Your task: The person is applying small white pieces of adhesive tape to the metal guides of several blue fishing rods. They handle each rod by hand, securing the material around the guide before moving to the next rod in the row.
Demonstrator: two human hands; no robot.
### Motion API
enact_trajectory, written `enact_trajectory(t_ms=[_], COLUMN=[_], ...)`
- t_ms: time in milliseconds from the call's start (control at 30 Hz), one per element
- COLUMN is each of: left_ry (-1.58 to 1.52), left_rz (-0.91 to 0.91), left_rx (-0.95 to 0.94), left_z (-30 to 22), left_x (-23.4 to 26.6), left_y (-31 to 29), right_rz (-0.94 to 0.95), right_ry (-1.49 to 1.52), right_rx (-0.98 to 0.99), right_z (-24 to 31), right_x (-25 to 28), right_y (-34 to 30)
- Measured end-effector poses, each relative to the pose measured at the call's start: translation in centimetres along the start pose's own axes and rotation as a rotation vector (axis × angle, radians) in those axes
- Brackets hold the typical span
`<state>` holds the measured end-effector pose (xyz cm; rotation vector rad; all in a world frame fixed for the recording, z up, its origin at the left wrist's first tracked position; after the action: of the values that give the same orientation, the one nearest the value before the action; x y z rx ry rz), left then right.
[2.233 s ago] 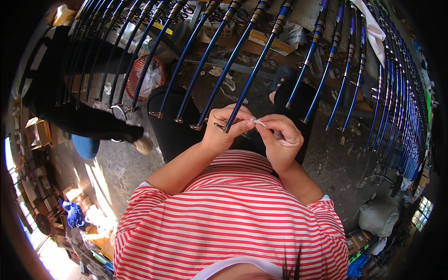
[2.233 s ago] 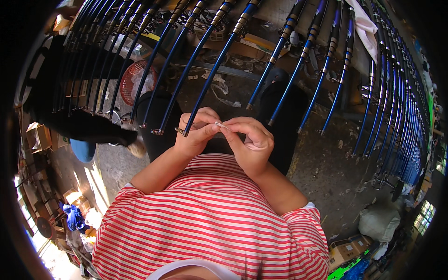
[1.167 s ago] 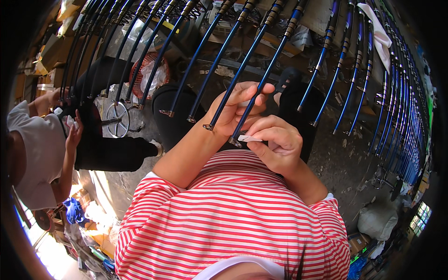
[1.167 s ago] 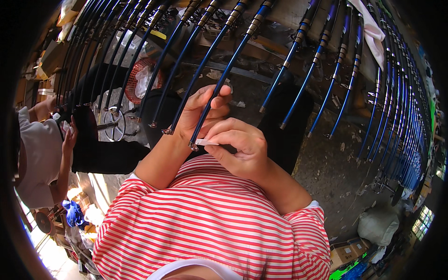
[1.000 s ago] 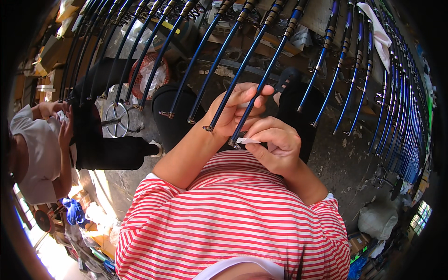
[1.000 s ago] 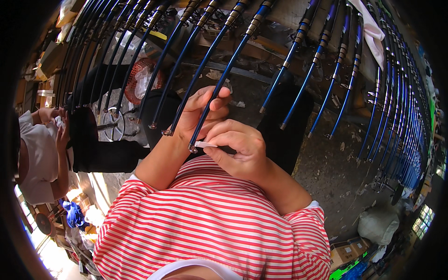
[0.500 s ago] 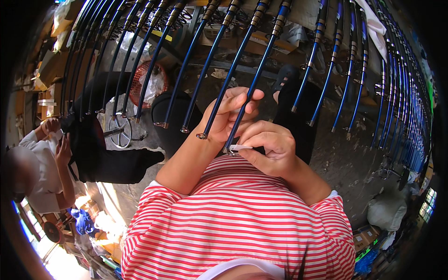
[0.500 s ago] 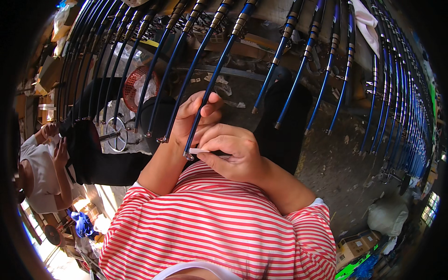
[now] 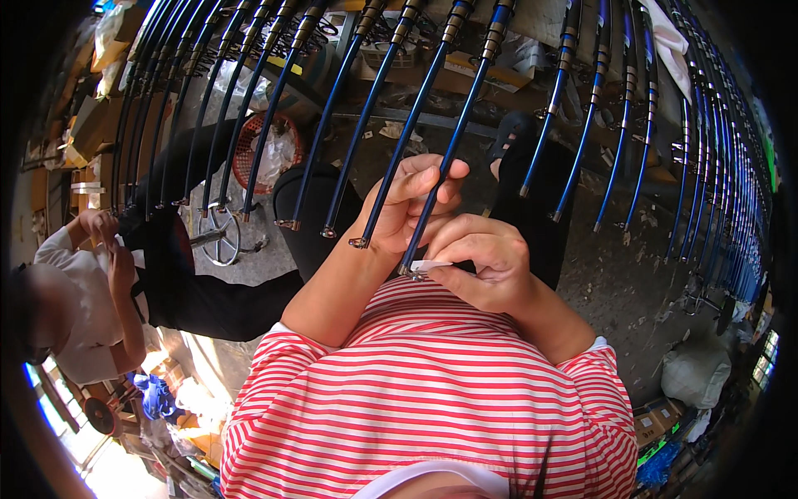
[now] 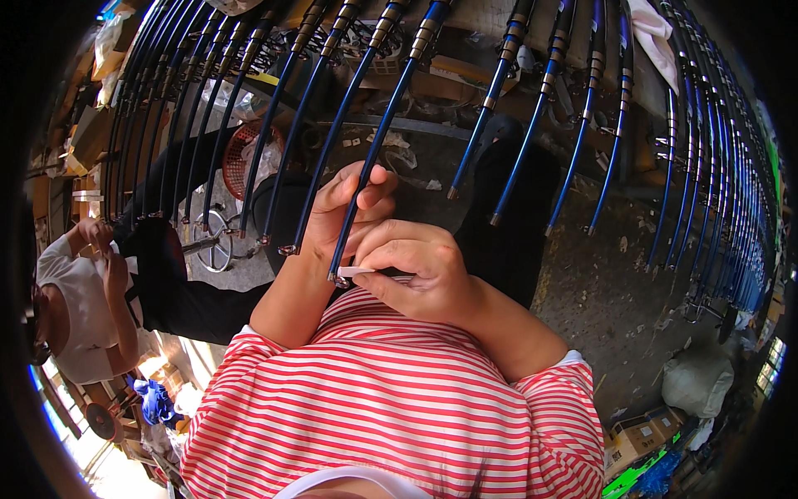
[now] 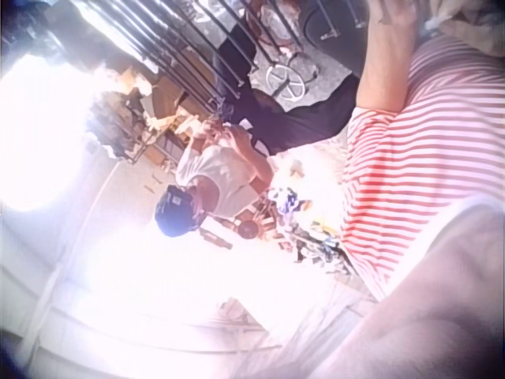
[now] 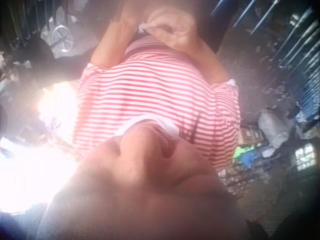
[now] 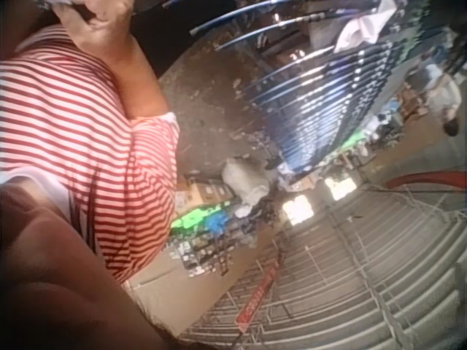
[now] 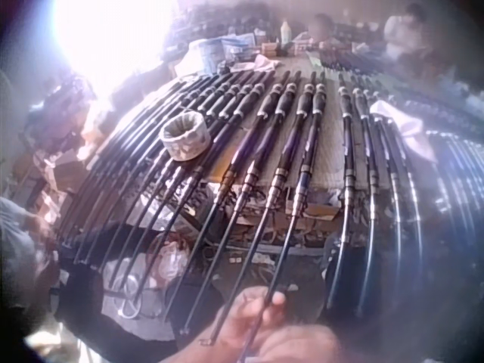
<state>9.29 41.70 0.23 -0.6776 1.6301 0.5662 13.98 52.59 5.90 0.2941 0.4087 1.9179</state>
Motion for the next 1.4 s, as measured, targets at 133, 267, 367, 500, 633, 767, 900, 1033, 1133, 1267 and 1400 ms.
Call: enact_trajectory(t_ms=[133, 267, 367, 500, 633, 767, 900, 1033, 1133, 1267, 1400], left_ry=[0.003, 0.004, 0.012, 0.019, 0.036, 0.037, 0.041, 0.052, 0.050, 0.053, 0.070], left_rz=[-0.012, -0.014, -0.010, -0.015, -0.038, -0.050, -0.054, -0.055, -0.040, -0.031, -0.032], left_rx=[0.000, -0.005, -0.015, -0.012, -0.015, -0.008, -0.012, -0.016, -0.019, -0.014, -0.010], left_z=[-0.02, -0.01, 0.04, 0.01, 0.02, 0.04, 0.06, 0.04, 0.05, 0.02, 0.00], left_x=[-0.03, -0.20, -0.03, -0.10, -0.26, -0.26, -0.14, -0.16, -0.03, -0.08, -0.09], left_y=[-0.05, -0.02, -0.03, -0.09, -0.10, -0.03, -0.02, -0.03, 0.03, 0.10, 0.15], right_rz=[0.022, 0.022, 0.027, 0.024, 0.034, 0.010, 0.004, 0.011, 0.009, 0.002, -0.007], right_ry=[0.003, -0.004, -0.015, -0.016, -0.007, 0.021, 0.024, 0.007, 0.003, -0.008, -0.013], right_rx=[0.030, 0.043, 0.037, 0.050, 0.041, 0.010, -0.022, -0.020, -0.015, -0.012, -0.004], right_z=[-0.03, -0.17, -0.16, -0.19, -0.23, -0.23, -0.23, -0.26, -0.22, -0.23, -0.18], right_x=[0.03, 0.05, 0.02, -0.04, -0.01, -0.12, -0.11, -0.07, -0.07, -0.10, -0.10], right_y=[0.07, 0.08, 0.05, 0.05, 0.05, 0.04, -0.02, -0.05, 0.03, 0.04, 0.07])
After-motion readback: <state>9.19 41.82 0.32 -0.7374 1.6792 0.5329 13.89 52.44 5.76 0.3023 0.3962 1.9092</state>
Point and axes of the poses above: each hand's wrist, its own y-axis towards the middle knuckle, its own x-axis out of the back of the hand, z = x × y, the point moved 3 cm from there along y, towards the middle knuckle, and after that the axes turned 1 degree about y, right-handed, at the moved point
